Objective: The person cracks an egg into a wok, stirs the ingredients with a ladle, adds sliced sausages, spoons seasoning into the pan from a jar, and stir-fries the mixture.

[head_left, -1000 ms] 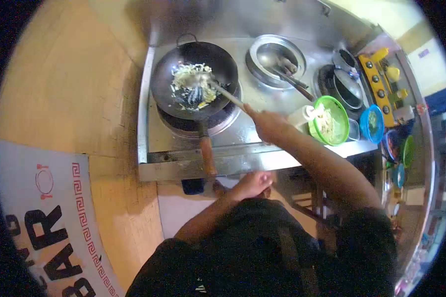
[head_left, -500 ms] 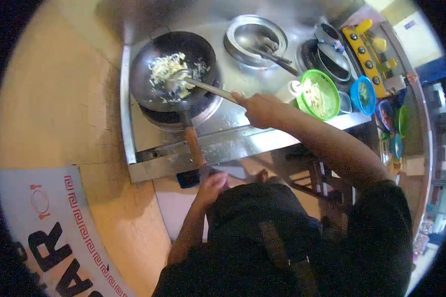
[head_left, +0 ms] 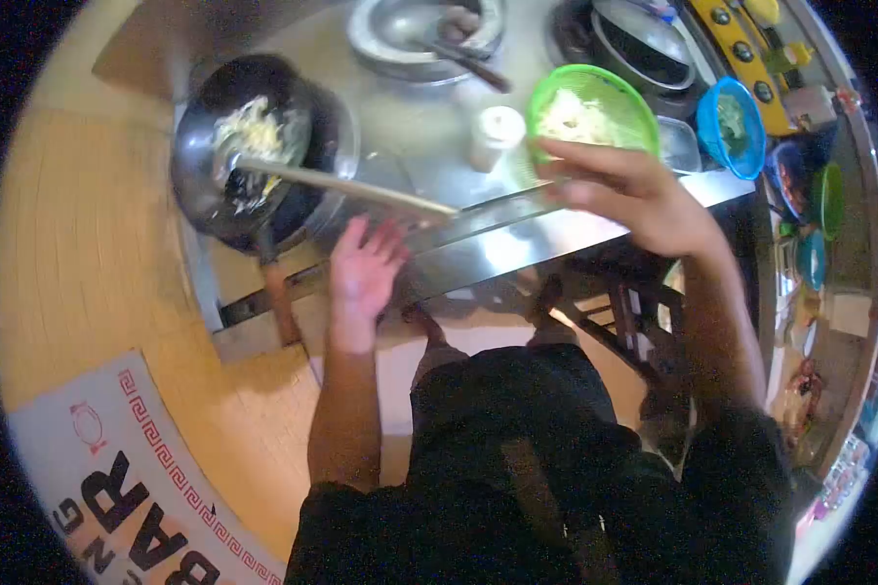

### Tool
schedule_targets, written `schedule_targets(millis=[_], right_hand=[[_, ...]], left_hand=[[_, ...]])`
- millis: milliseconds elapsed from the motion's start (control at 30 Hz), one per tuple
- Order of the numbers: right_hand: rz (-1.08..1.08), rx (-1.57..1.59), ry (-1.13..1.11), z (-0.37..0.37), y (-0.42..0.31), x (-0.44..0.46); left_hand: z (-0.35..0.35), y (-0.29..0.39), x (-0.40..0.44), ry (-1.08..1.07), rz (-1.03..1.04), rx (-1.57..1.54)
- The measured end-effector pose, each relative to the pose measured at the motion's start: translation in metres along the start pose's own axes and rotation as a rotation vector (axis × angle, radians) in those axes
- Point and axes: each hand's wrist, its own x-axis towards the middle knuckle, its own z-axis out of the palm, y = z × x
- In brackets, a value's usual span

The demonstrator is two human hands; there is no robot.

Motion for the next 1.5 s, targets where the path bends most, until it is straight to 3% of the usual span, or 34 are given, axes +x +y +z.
schedule_targets(millis=[33, 67, 100, 167, 200, 267, 300, 333, 367, 400, 433, 467, 500, 567, 600, 700, 800, 833, 1000, 1067, 1133, 1200, 1333, 1400, 1433, 1500], right_hand=[[0.077, 0.094, 0.13, -0.036, 0.01, -0.04], [0.122, 0.189, 0.25, -0.071, 0.036, -0.08], [0.172, 0.264, 0.404, -0.105, 0.069, -0.126], [0.313, 0.378, 0.827, -0.161, 0.125, -0.224], [0.361, 0.375, 1.102, -0.178, 0.141, -0.272], [0.304, 0.611, 1.599, -0.213, 0.2, -0.385], [0.24, 0.688, 1.799, -0.224, 0.227, -0.437], [0.238, 0.734, 1.917, -0.238, 0.25, -0.481], [0.236, 0.794, 2.022, -0.252, 0.268, -0.514], [0.282, 0.786, 2.089, -0.264, 0.289, -0.539], [0.299, 0.764, 2.142, -0.276, 0.302, -0.555], [0.323, 0.754, 2.174, -0.289, 0.316, -0.571], [0.35, 0.749, 2.179, -0.306, 0.331, -0.575], [0.257, 0.584, 1.89, -0.347, 0.382, -0.592], [0.405, 0.602, 1.79, -0.361, 0.357, -0.577], [0.603, 0.3, 1.458, -0.422, 0.405, -0.59], [0.821, -0.114, 1.268, -0.464, 0.461, -0.6], [0.888, -0.229, 1.233, -0.466, 0.462, -0.595], [1.063, -0.623, 1.078, -0.454, 0.472, -0.615], [1.307, -1.1, 0.82, -0.376, 0.327, -0.519], [0.508, 0.17, 1.483, -0.351, 0.313, -0.504], [0.038, 0.628, 1.535, -0.329, 0.286, -0.485], [0.118, -0.131, 1.247, -0.285, 0.211, -0.394], [0.096, 0.146, 1.202, -0.226, 0.128, -0.3], [0.056, 0.609, 1.204, -0.183, 0.071, -0.236], [0.023, 0.507, 1.074, -0.133, 0.043, -0.164]], left_hand=[[0.01, -0.004, 0.001, 0.118, 0.018, 0.003], [0.017, -0.009, -0.002, 0.118, 0.078, 0.016], [0.001, -0.009, 0.001, -0.015, 0.11, 0.079], [0.035, -0.021, -0.005, 0.077, 0.138, 0.06], [0.018, -0.01, 0.008, -0.072, -0.028, 0.041], [0.097, -0.048, -0.005, 0.265, 0.199, 0.172], [0.022, -0.015, 0.037, -0.166, 0.054, 0.171], [0.055, -0.014, 0.032, -0.389, -0.143, 0.149], [0.086, -0.026, 0.029, -0.008, 0.091, 0.201], [0.057, -0.006, 0.057, -0.311, -0.052, 0.173], [0.024, 0.026, 0.105, 0.073, 0.139, 0.124], [0.02, 0.029, 0.115, -0.146, 0.083, 0.147], [0.01, 0.037, 0.113, -0.349, 0.043, 0.163], [0.06, 0.004, 0.072, -0.145, 0.285, 0.72], [0.086, -0.016, 0.057, -0.06, 0.32, 0.874], [0.107, -0.04, 0.014, 0.164, 0.438, 1.227], [0.061, 0.001, 0.015, 0.61, 0.468, 0.759], [0.118, -0.026, -0.024, 0.625, 0.438, 0.56], [0.096, -0.003, -0.104, 0.645, 0.457, 0.644], [0.095, 0.002, -0.133, 0.599, 0.462, 0.734], [0.082, 0.008, -0.151, 0.537, 0.457, 0.829], [0.068, 0.017, -0.164, 0.549, 0.433, 0.823], [0.009, 0.046, -0.179, 0.524, 0.405, 0.833], [-0.016, 0.064, -0.186, 0.524, 0.376, 0.845], [-0.028, 0.073, -0.189, 0.519, 0.359, 0.853], [-0.053, 0.095, -0.197, 0.509, 0.34, 0.853]])
